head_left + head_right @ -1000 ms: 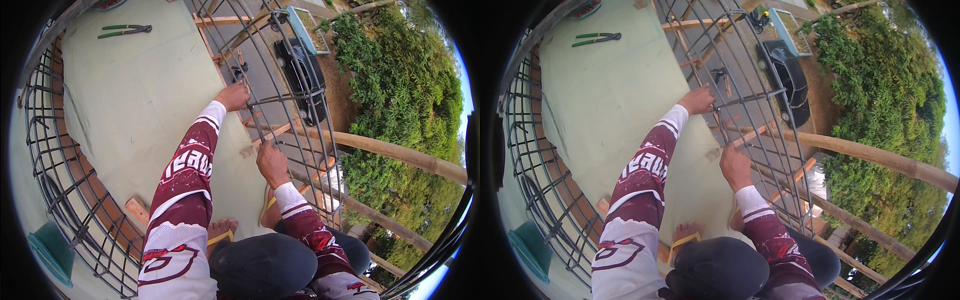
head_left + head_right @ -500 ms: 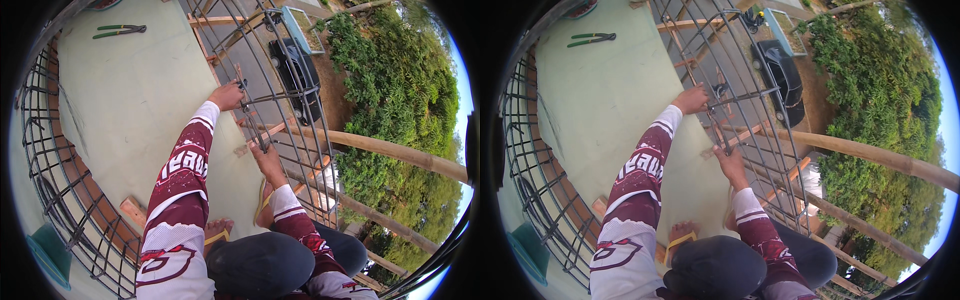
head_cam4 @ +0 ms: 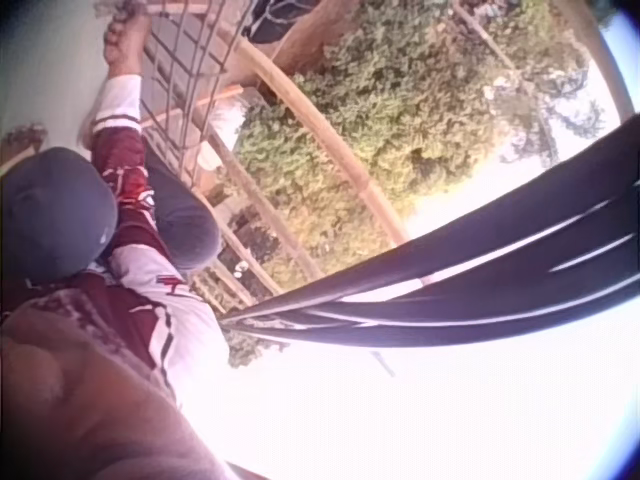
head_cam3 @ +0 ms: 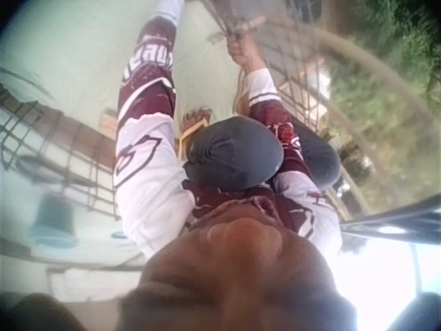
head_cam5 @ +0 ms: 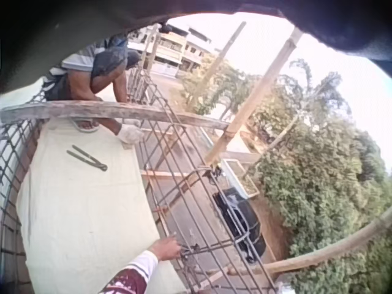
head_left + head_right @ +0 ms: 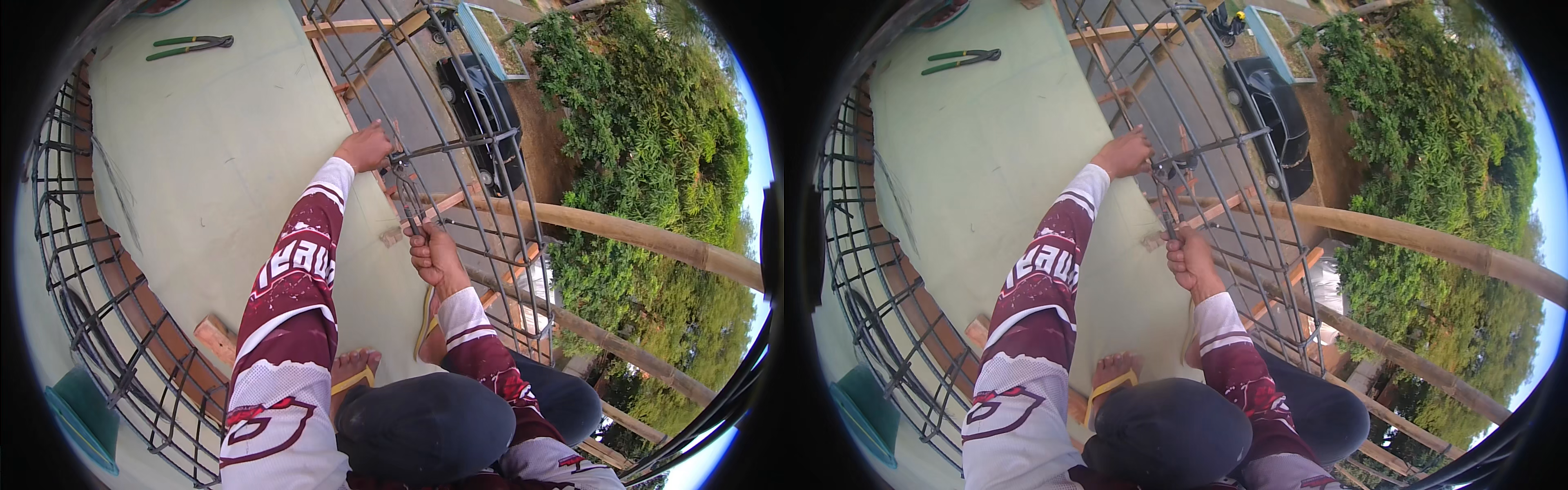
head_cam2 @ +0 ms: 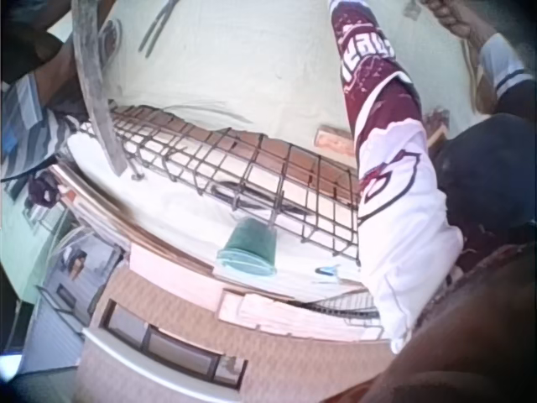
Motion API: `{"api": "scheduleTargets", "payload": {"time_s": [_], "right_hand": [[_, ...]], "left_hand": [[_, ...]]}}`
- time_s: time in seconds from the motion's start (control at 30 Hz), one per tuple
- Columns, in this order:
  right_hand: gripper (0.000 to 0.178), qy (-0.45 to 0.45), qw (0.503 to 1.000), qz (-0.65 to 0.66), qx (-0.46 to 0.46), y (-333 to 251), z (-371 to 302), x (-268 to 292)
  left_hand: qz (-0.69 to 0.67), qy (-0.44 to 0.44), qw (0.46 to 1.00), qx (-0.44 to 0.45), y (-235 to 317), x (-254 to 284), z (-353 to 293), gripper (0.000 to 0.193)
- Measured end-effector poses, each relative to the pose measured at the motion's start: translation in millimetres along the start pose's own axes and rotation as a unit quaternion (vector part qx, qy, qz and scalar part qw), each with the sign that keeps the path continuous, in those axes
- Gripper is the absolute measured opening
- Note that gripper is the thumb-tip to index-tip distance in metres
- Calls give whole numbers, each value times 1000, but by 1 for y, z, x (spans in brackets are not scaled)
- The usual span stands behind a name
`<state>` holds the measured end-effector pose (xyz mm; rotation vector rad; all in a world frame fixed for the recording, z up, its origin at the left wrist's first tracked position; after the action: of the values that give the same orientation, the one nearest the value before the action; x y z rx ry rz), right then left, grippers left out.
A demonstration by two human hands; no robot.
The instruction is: The person ties rebar intersections on a roof slab using pliers and wire. They move along the grid, securing multiple points, then walk across the roof and enter the building.
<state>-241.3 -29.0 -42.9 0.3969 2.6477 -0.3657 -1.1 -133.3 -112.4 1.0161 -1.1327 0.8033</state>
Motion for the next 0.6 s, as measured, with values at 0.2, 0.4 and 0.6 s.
{"api": "scheduleTargets", "payload": {"time_s": [0.2,0.4,0.6], "right_hand": [[34,156,972,-145,102,24,-6,0],[34,226,502,-704,449,0,-51,-53],[27,200,592,-725,290,-7,-36,-66]], "left_hand": [[7,5,1000,0,5,4,1,26],[-9,18,1000,0,5,6,-2,26],[-1,21,1000,17,4,-3,-1,27]]}}
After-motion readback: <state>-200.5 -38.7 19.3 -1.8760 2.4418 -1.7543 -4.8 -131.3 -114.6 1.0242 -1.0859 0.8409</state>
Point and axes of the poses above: each hand's wrist, its own z-axis towards the middle knuckle, its own x-axis out of the back of the hand, y = z × x, the point moved 4 cm from there along z, towards the middle knuckle, and after that the axes turned 13 degrees about z, right-handed, at the moved point
